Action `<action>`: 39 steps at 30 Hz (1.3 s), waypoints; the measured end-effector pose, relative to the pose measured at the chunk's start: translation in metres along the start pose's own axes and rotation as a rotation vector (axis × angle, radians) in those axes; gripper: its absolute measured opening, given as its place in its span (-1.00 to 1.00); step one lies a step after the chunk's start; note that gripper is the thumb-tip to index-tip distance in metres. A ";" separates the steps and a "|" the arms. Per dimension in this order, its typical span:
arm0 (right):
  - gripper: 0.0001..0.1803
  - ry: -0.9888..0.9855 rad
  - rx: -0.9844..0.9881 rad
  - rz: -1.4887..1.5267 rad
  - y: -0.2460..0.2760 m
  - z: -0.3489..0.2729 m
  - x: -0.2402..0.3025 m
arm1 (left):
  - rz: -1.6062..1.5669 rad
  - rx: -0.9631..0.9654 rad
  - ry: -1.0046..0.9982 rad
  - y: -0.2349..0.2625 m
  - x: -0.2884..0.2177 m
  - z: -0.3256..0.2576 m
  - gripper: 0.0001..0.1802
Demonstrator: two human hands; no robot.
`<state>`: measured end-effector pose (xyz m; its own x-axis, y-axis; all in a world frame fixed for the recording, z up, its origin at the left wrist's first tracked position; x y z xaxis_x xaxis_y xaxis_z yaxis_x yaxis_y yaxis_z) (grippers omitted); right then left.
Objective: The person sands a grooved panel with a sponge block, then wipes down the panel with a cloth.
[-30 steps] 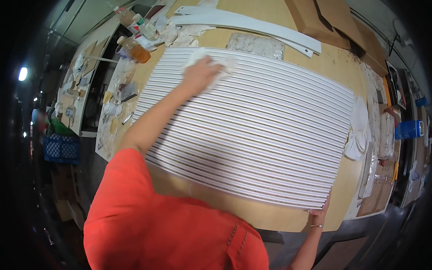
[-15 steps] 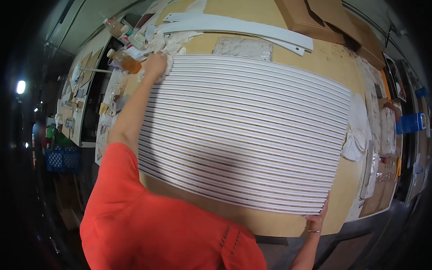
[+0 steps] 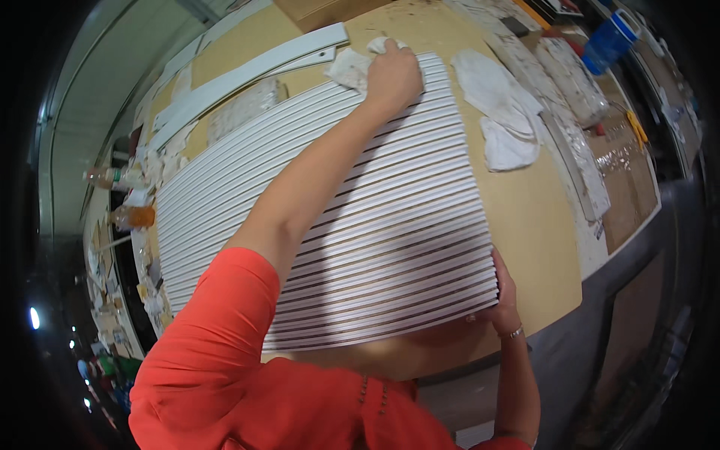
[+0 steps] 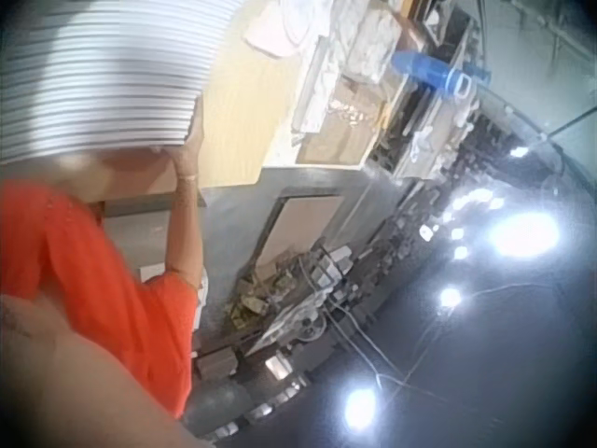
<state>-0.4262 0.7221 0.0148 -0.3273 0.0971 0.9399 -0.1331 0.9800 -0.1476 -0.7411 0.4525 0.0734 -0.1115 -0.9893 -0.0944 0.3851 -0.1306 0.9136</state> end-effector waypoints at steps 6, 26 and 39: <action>0.41 -0.026 0.009 0.014 -0.002 -0.001 0.006 | -0.579 0.162 -0.110 -0.024 -0.086 0.038 -0.66; 0.47 0.052 0.051 0.054 -0.009 0.000 0.019 | -0.105 0.108 -0.520 -0.002 -0.029 0.003 -0.61; 0.38 0.104 0.119 0.187 -0.004 0.000 0.007 | 0.033 -0.047 -0.018 0.003 0.044 -0.007 -0.61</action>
<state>-0.4277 0.7193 0.0220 -0.2596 0.2981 0.9185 -0.1906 0.9166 -0.3514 -0.7381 0.4079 0.0691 -0.1140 -0.9918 -0.0574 0.4313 -0.1014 0.8965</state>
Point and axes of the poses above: each hand's wrist, its own z-axis towards the middle knuckle, its own y-axis out of the back of the hand, x = y × z, the point moved 2 cm from there along z, towards the middle knuckle, and after that the axes turned 14 degrees about z, right-handed, at the moved point
